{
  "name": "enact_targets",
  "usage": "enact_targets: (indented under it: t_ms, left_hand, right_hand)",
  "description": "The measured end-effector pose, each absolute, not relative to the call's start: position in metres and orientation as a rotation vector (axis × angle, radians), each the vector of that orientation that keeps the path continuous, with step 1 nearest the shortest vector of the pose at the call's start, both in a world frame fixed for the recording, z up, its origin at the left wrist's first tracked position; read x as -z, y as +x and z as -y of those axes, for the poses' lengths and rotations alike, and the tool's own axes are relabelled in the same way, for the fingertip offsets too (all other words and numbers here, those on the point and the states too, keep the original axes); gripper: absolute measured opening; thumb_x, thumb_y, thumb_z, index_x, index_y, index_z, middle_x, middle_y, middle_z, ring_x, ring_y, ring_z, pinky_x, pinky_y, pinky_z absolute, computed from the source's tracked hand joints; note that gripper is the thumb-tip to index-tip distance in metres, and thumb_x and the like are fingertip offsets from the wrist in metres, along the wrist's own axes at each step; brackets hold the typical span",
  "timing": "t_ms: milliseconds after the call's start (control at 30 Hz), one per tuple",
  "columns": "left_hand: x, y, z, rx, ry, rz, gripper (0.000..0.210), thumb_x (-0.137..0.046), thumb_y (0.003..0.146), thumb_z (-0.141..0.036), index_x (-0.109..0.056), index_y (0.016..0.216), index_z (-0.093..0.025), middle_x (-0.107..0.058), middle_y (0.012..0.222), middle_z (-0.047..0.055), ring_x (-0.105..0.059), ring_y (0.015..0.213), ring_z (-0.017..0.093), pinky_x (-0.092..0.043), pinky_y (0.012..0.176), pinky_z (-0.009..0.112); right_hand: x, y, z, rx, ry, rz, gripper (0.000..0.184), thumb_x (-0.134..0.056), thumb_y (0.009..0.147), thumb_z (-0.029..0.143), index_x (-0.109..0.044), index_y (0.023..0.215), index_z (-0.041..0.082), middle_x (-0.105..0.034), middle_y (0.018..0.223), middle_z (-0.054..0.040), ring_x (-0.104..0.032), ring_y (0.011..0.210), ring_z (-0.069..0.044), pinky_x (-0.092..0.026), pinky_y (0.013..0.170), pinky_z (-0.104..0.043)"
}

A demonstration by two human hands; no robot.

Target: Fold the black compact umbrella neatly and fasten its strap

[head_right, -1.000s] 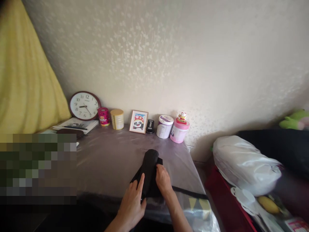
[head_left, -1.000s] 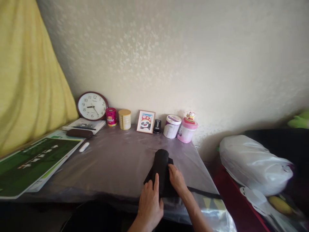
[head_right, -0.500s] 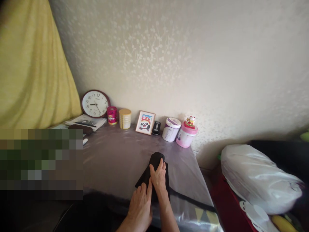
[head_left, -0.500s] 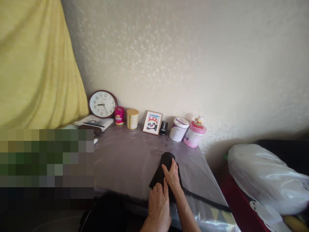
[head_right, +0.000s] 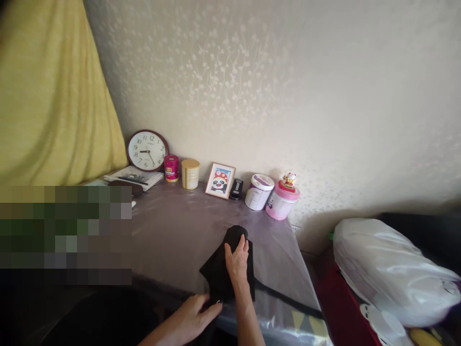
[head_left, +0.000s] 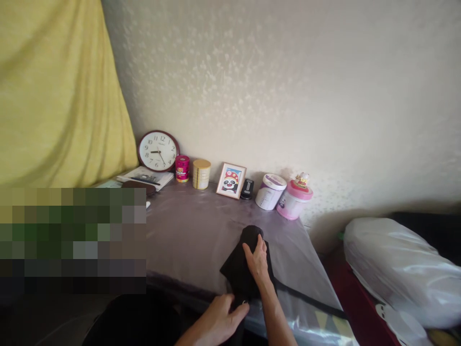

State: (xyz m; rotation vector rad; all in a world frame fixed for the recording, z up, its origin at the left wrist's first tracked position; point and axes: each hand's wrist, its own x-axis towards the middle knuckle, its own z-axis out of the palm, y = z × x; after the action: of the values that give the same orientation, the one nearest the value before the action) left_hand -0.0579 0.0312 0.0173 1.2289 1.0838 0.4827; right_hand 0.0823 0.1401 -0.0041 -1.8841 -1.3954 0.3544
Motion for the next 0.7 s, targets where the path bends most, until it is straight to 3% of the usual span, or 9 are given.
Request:
enact_targets:
  t_ms: [67,200,267,333,433,500,567,700]
  left_hand:
    - [-0.01,-0.05,-0.028,-0.448,1.024,-0.937,0.042,-0.044,0.075,-0.058,-0.053,0.087,-0.019,-0.061,0.065,0.002,-0.06,0.06,0.018,-0.047,0.061,0.032]
    - [-0.005,-0.035,-0.025,-0.452,0.866,-0.85,0.038,-0.039,0.073,-0.054,-0.05,0.078,-0.018,-0.061,0.071,0.004,-0.055,0.053,0.01,-0.045,0.054,0.024]
    - [-0.006,-0.033,-0.025,-0.459,0.89,-0.87,0.029,-0.045,0.071,-0.045,-0.05,0.076,-0.017,-0.059,0.063,0.002,-0.048,0.044,0.008,-0.039,0.045,0.02]
    - [-0.008,-0.031,-0.025,-0.464,0.965,-0.922,0.021,-0.049,0.069,-0.036,-0.051,0.078,-0.017,-0.053,0.052,-0.003,-0.044,0.039,0.007,-0.032,0.04,0.018]
    - [-0.011,-0.028,-0.024,-0.472,1.102,-1.037,0.025,-0.05,0.071,-0.028,-0.05,0.093,-0.017,-0.047,0.045,-0.007,-0.047,0.04,0.01,-0.034,0.04,0.019]
    - [-0.01,-0.025,-0.022,-0.47,1.187,-1.138,0.031,-0.05,0.072,-0.026,-0.049,0.102,-0.016,-0.051,0.049,-0.006,-0.053,0.047,0.013,-0.04,0.046,0.022]
    - [-0.008,-0.023,-0.021,-0.474,1.275,-1.233,0.039,-0.054,0.072,-0.026,-0.048,0.108,-0.015,-0.061,0.065,0.001,-0.061,0.066,0.017,-0.046,0.06,0.026]
    - [0.0,-0.023,-0.019,-0.47,1.409,-1.374,0.06,-0.058,0.07,-0.028,-0.039,0.125,-0.011,-0.06,0.108,0.014,-0.054,0.107,0.025,-0.04,0.089,0.031]
  right_hand:
    - [0.004,0.082,-0.14,-0.354,-1.885,1.393,0.07,-0.048,0.076,0.041,-0.03,0.134,0.007,-0.038,0.135,-0.0238,-0.036,0.126,-0.035,-0.034,0.097,-0.048]
    - [0.007,0.084,-0.142,-0.365,-1.859,1.389,0.071,-0.048,0.075,0.043,-0.03,0.134,0.007,-0.037,0.136,-0.0232,-0.035,0.127,-0.034,-0.034,0.098,-0.048]
    - [0.008,0.087,-0.142,-0.374,-1.831,1.373,0.071,-0.049,0.074,0.043,-0.031,0.133,0.008,-0.038,0.136,-0.0221,-0.033,0.128,-0.033,-0.033,0.099,-0.047]
    - [0.008,0.091,-0.141,-0.409,-1.814,1.336,0.073,-0.049,0.073,0.044,-0.031,0.133,0.007,-0.038,0.136,-0.0216,-0.032,0.129,-0.032,-0.032,0.101,-0.045]
    - [0.003,0.096,-0.136,-0.506,-1.833,1.255,0.076,-0.044,0.074,0.05,-0.029,0.135,0.007,-0.036,0.139,-0.0188,-0.032,0.13,-0.029,-0.028,0.105,-0.04]
    - [-0.002,0.097,-0.131,-0.583,-1.851,1.211,0.079,-0.041,0.075,0.055,-0.026,0.137,0.007,-0.032,0.142,-0.0177,-0.03,0.131,-0.027,-0.026,0.106,-0.037]
    - [-0.007,0.097,-0.126,-0.644,-1.848,1.172,0.083,-0.04,0.075,0.058,-0.023,0.138,0.007,-0.03,0.143,-0.0178,-0.028,0.132,-0.027,-0.025,0.107,-0.037]
    - [-0.01,0.096,-0.121,-0.656,-1.796,1.098,0.081,-0.042,0.075,0.059,-0.024,0.138,0.011,-0.035,0.141,-0.0149,-0.032,0.131,-0.026,-0.028,0.106,-0.037]
